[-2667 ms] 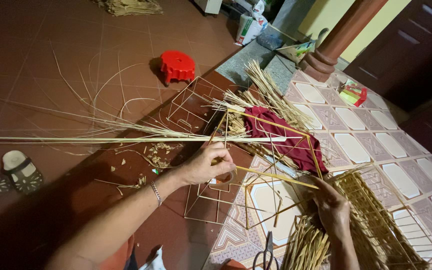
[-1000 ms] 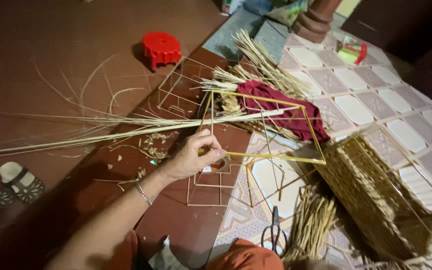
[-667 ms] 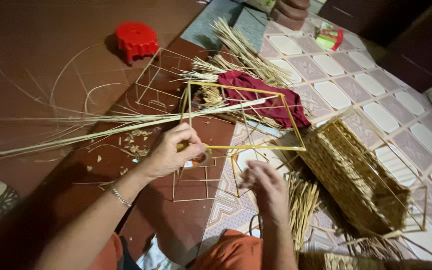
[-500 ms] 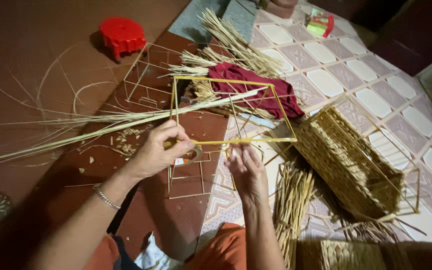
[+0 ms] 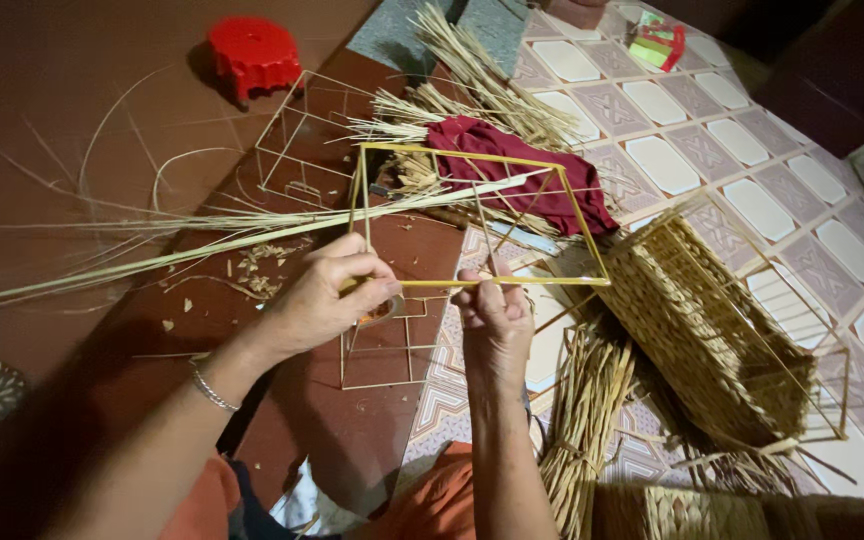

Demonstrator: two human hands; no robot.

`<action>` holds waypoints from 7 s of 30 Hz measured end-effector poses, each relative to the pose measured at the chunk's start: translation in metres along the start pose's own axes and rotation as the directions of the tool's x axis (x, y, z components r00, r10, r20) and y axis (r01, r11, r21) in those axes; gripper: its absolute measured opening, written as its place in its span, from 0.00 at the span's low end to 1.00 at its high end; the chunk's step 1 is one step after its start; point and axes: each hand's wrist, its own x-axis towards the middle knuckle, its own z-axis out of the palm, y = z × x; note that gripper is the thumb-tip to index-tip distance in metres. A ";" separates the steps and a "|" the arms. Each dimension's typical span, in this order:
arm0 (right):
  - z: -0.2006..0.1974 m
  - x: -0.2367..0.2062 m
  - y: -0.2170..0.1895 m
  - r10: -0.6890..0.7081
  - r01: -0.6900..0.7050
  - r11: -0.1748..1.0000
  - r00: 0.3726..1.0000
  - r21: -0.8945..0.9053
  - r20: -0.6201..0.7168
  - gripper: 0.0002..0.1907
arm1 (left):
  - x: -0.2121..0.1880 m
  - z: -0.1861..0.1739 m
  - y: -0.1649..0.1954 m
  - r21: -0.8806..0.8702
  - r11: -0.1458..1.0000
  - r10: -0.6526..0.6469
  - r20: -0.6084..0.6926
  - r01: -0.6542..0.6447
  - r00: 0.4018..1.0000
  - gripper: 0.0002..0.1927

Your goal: The person sits on the floor and weaves thin dried plant strips into a rectangular basket frame. They repeatedly thread strips through the frame, adjust alignment, and secure sections using tape.

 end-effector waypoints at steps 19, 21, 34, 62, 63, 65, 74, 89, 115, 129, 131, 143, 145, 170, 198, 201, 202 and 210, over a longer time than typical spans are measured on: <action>0.032 -0.022 0.029 0.095 -0.097 0.988 0.995 -0.121 -0.023 0.11 | -0.012 -0.013 0.026 0.165 0.981 0.117 -0.076 -0.103 0.990 0.07; 0.040 -0.023 0.030 0.078 -0.084 0.992 0.994 -0.090 -0.071 0.11 | -0.011 -0.014 0.027 0.133 0.985 0.117 -0.055 -0.109 0.992 0.08; 0.056 -0.017 0.003 0.097 -0.102 0.994 0.984 -0.029 -0.148 0.19 | 0.000 -0.003 0.000 -0.005 1.000 -0.031 -0.048 0.031 0.998 0.07; -0.048 0.035 -0.010 -0.161 0.156 0.986 0.982 -0.055 -0.102 0.09 | 0.001 0.005 -0.021 -0.121 0.992 -0.048 -0.004 0.047 0.999 0.07; -0.048 0.035 -0.010 -0.169 0.163 0.985 0.981 -0.062 -0.098 0.09 | 0.001 0.006 -0.021 -0.122 0.991 -0.049 -0.007 0.048 0.999 0.07; -0.044 0.035 -0.013 -0.213 0.198 0.964 0.974 -0.176 -0.073 0.11 | 0.001 0.007 -0.021 -0.127 0.990 -0.056 -0.007 0.055 0.998 0.07; -0.016 0.040 -0.061 0.089 0.003 0.882 0.981 0.471 -0.173 0.12 | 0.002 0.009 -0.021 -0.176 0.978 -0.108 0.020 0.110 0.994 0.07; -0.051 0.056 -0.037 -0.324 0.353 0.920 0.929 0.169 -0.177 0.11 | -0.008 0.003 0.006 0.099 0.994 0.056 -0.109 -0.045 0.992 0.09; 0.013 0.006 -0.001 0.050 -0.045 0.971 0.999 0.235 -0.016 0.22 | -0.008 0.002 0.001 0.109 0.992 0.075 -0.095 -0.065 0.993 0.10; 0.005 0.015 0.009 -0.119 0.133 0.987 0.982 0.088 -0.147 0.10 | -0.025 -0.006 0.022 0.297 0.944 0.192 -0.145 -0.142 0.971 0.17; 0.012 0.013 0.007 -0.127 0.137 0.990 0.976 0.046 -0.178 0.12 | -0.023 -0.014 0.027 0.150 0.986 0.090 -0.085 -0.076 0.992 0.32; 0.023 0.011 0.007 -0.162 0.173 0.984 0.963 0.033 -0.217 0.16 | -0.047 -0.079 0.016 -0.108 0.960 -0.254 0.043 0.257 0.966 0.18; 0.024 0.012 0.008 -0.162 0.172 0.985 0.952 0.018 -0.260 0.16 | -0.048 -0.075 0.008 -0.200 0.954 -0.226 0.002 0.222 0.974 0.14; 0.146 -0.025 -0.028 0.090 0.531 -0.209 0.847 -0.821 0.524 0.13 | -0.058 -0.041 0.003 -0.322 0.875 -0.370 0.041 0.362 0.928 0.12; -0.064 0.052 -0.087 -0.141 0.209 0.878 0.972 -0.430 0.186 0.20 | 0.025 0.044 -0.008 -0.510 0.838 -0.035 0.306 0.195 0.951 0.14; -0.127 0.027 -0.062 -0.083 0.083 0.985 0.997 -0.152 0.002 0.20 | 0.025 0.080 -0.018 -0.513 0.787 -0.067 0.481 0.342 0.874 0.13; -0.143 0.020 -0.055 -0.082 0.073 0.983 0.995 -0.167 -0.049 0.18 | 0.020 0.092 -0.021 -0.488 0.797 -0.068 0.514 0.356 0.855 0.13; -0.215 -0.016 -0.040 -0.083 0.048 0.993 0.935 -0.108 -0.346 0.13 | 0.018 0.146 -0.034 -0.471 0.775 -0.078 0.592 0.422 0.802 0.19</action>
